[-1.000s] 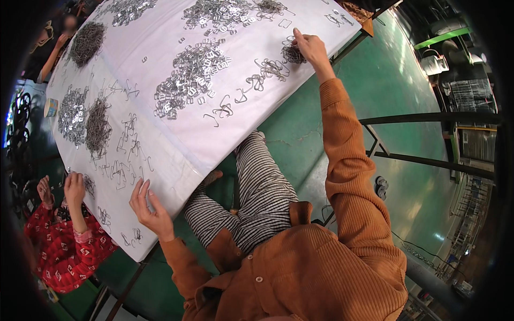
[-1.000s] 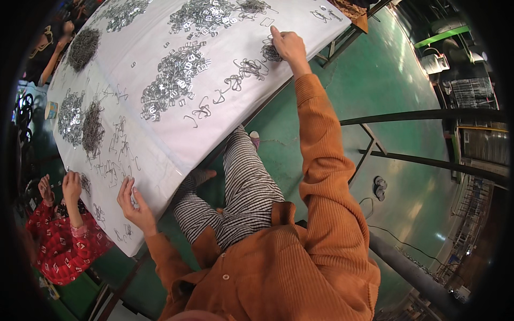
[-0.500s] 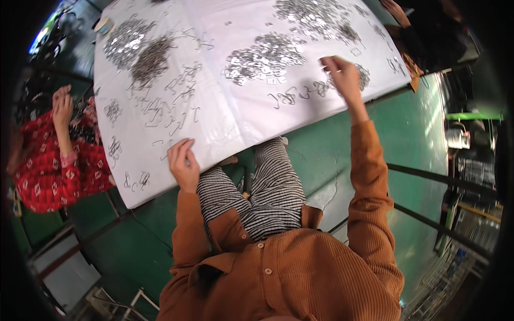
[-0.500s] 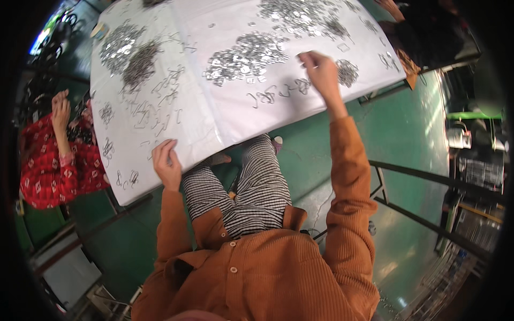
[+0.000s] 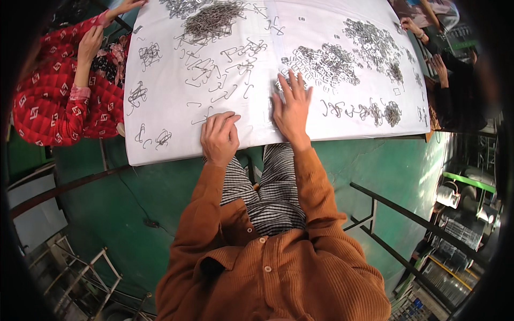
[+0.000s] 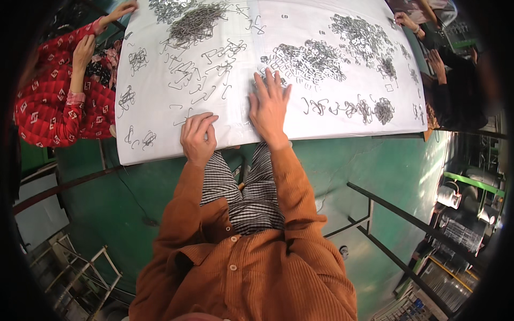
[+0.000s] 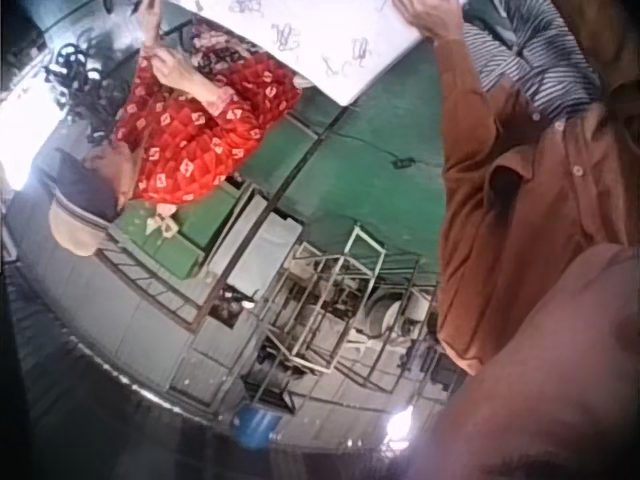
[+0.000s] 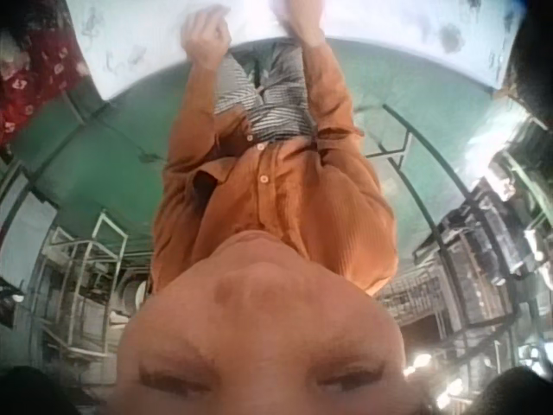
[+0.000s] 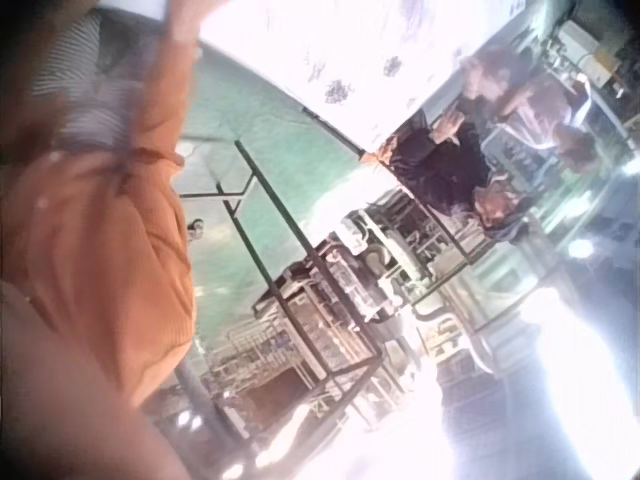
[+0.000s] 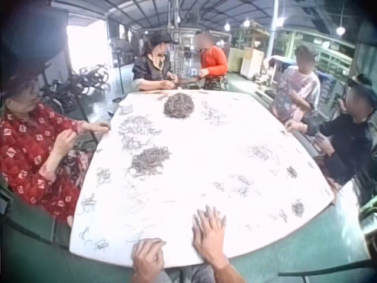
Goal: The person picks up metal clips from a table and sorts them by hand into specific areas on a paper sheet. They then hang some of the clips onto a vertical wire rack.
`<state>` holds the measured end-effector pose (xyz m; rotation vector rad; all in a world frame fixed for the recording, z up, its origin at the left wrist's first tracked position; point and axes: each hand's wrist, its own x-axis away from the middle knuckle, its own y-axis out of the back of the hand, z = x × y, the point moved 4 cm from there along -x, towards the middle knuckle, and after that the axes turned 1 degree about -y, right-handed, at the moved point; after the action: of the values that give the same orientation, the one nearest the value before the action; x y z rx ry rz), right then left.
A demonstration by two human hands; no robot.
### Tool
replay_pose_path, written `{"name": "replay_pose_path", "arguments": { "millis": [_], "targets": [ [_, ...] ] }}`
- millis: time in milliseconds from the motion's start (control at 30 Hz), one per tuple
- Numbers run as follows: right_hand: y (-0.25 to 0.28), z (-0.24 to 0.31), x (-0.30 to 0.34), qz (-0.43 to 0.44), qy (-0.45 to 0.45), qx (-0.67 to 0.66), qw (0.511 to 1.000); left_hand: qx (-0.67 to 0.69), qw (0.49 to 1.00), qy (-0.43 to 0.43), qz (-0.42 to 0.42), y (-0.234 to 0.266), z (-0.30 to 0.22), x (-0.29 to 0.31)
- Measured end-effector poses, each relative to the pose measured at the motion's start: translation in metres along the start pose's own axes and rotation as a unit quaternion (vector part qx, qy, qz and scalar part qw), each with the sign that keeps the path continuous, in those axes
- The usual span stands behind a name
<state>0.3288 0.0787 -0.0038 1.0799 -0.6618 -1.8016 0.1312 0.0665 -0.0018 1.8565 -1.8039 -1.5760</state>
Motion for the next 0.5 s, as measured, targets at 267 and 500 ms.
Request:
{"name": "replay_pose_path", "arguments": {
  "millis": [267, 500],
  "targets": [
    [0.025, -0.028, 0.003, -0.179, -0.08, -0.019, 0.98, -0.014, 1.0, 0.002, 0.001, 0.0, -0.006, -0.004],
    [0.007, -0.028, -0.033, -0.073, -0.075, 0.053, 0.993, 0.032, 0.999, -0.001, 0.014, 0.001, 0.004, -0.001]
  ]
}}
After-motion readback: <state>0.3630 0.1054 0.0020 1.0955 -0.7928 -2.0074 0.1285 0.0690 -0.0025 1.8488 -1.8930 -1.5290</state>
